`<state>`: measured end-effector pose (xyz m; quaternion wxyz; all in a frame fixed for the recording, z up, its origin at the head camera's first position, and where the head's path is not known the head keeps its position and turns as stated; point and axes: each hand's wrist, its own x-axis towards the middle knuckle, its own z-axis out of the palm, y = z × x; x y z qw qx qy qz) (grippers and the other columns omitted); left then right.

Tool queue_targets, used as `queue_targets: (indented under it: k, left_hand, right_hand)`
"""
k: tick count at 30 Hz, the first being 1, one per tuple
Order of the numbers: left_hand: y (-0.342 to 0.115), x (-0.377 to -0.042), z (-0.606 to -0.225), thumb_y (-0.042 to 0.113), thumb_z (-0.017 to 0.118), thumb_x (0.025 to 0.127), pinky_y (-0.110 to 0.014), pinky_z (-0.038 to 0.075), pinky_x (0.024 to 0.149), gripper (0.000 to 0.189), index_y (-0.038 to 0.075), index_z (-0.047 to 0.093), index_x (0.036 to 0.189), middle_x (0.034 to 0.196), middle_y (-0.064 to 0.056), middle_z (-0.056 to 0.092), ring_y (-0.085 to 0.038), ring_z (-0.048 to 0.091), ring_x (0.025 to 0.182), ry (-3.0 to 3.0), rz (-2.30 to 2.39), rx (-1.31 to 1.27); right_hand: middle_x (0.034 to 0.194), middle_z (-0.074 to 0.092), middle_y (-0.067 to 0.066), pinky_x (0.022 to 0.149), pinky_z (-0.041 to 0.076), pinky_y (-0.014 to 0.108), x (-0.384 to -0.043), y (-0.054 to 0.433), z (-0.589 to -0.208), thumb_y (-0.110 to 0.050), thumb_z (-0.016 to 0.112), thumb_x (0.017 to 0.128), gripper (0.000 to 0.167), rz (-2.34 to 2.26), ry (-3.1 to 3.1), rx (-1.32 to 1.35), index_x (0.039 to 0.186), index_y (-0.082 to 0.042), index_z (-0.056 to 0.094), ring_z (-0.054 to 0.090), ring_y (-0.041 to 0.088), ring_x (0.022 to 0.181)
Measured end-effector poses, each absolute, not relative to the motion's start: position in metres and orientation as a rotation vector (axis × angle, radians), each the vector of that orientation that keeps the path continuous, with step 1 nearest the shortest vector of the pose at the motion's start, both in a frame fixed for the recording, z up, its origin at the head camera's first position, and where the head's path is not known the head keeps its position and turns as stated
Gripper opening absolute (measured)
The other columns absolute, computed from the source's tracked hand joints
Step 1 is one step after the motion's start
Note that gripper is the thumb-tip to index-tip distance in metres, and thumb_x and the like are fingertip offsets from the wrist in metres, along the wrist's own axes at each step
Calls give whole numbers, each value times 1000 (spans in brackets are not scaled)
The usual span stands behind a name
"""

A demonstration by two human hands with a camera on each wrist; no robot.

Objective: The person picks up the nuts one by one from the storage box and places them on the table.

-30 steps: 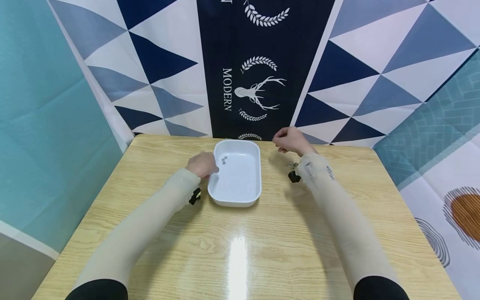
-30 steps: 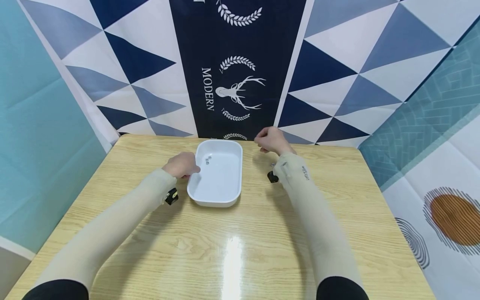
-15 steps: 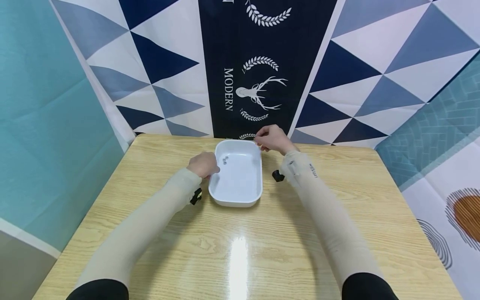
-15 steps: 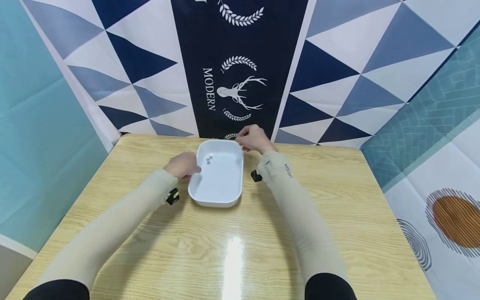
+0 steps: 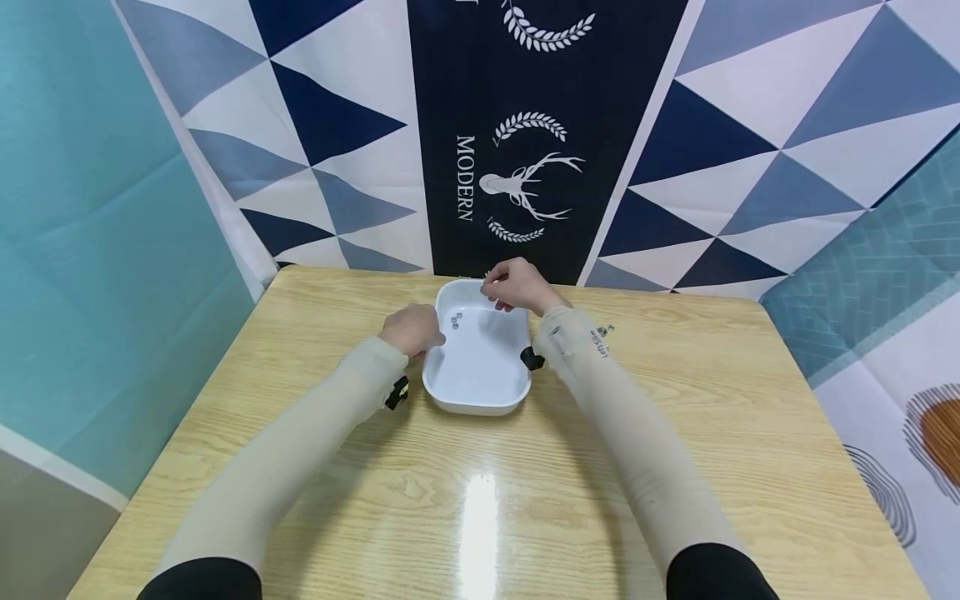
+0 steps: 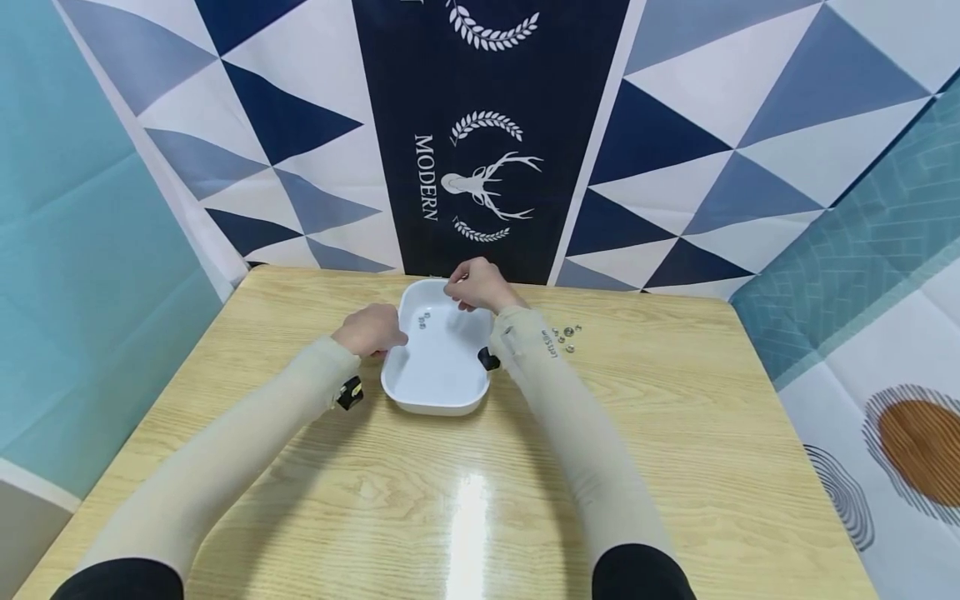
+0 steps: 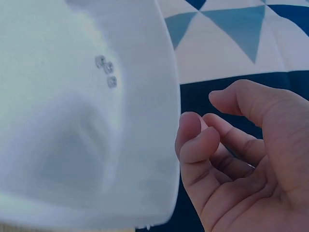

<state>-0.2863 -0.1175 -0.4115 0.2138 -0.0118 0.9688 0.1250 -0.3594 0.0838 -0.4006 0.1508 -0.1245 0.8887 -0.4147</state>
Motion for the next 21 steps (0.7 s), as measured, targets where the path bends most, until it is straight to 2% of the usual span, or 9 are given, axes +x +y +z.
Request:
queue_targets:
  k: [12,16,21]
  left_hand:
    - [-117,-286,-411,23,62,100,-24,42,51,26,3,66,116,66,-3,58,-12,52,51,2683,361,-27]
    - [-118,-285,-410,23,63,100,-24,42,50,26,3,66,116,64,-2,58,-12,52,51,2680,364,-20]
    - [-118,-285,-410,23,63,99,-24,42,50,27,3,67,117,65,-2,58,-11,52,51,2677,376,-20]
  right_hand:
    - [98,72,17,63,55,26,-359,61,-424,-16,73,93,16,-1000,2558,-350,105,-4,70,65,16,66]
    - [92,74,16,64,56,28,-360,57,-430,-16,74,91,16,-983,2556,-347,102,-5,70,64,16,64]
    - [81,70,10,59,53,23,-358,51,-434,-15,74,92,15,-911,2571,-354,100,-4,69,61,12,61]
